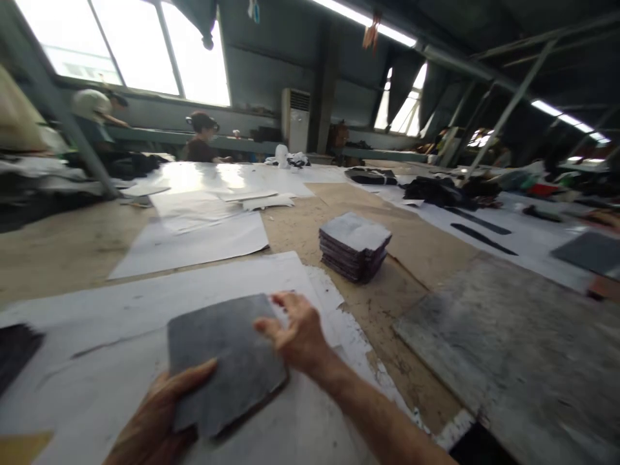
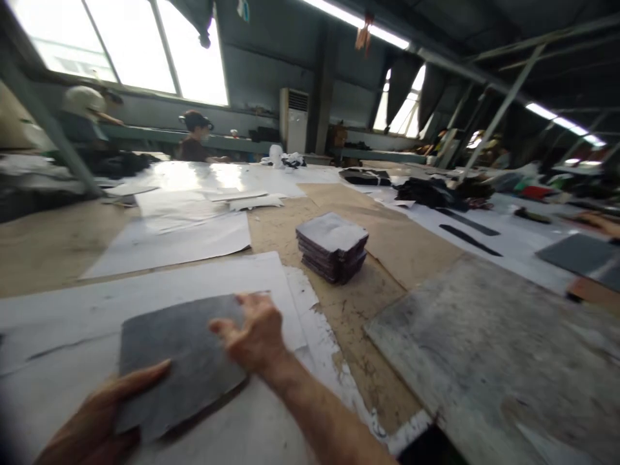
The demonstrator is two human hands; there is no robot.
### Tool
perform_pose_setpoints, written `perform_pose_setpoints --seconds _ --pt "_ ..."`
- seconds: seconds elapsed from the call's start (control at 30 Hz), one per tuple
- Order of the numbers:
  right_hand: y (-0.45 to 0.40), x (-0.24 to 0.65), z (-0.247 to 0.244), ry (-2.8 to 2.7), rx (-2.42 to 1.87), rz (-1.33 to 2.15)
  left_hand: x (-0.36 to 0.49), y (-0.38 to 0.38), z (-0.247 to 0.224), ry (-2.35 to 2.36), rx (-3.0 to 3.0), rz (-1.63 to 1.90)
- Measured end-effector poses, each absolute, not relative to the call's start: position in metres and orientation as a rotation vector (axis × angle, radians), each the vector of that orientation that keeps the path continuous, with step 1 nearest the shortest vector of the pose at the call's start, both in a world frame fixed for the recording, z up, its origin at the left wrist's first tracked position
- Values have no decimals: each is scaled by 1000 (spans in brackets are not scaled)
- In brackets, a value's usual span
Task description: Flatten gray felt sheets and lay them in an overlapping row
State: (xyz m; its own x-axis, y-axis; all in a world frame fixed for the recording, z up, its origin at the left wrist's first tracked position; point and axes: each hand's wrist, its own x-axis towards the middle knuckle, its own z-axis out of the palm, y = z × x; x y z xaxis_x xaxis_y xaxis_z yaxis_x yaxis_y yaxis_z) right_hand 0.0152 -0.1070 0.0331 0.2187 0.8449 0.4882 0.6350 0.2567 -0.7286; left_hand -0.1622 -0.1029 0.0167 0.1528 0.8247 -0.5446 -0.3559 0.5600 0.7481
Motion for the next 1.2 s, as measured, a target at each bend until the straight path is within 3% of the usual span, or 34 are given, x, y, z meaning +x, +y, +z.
perform_pose_setpoints --seconds 0.1,0.2,0.43,0.57,0.9,1.2 --pt "-99 29 33 -1140 -1470 820 -165 -104 25 1097 577 958" --pt "-101 30 26 -1008 -1188 1280 -165 -105 31 1018 607 993" --pt "-111 29 29 -758 -834 1678 -170 -108 34 905 710 1037" --pt "-116 24 32 -811 -888 1604 -175 -103 31 954 803 1053" --pt "-123 14 19 -1130 -1159 835 -174 -93 24 981 1079 1286" --pt "-116 25 21 -1008 -1106 1142 -170 -104 33 1008 1413 1421"
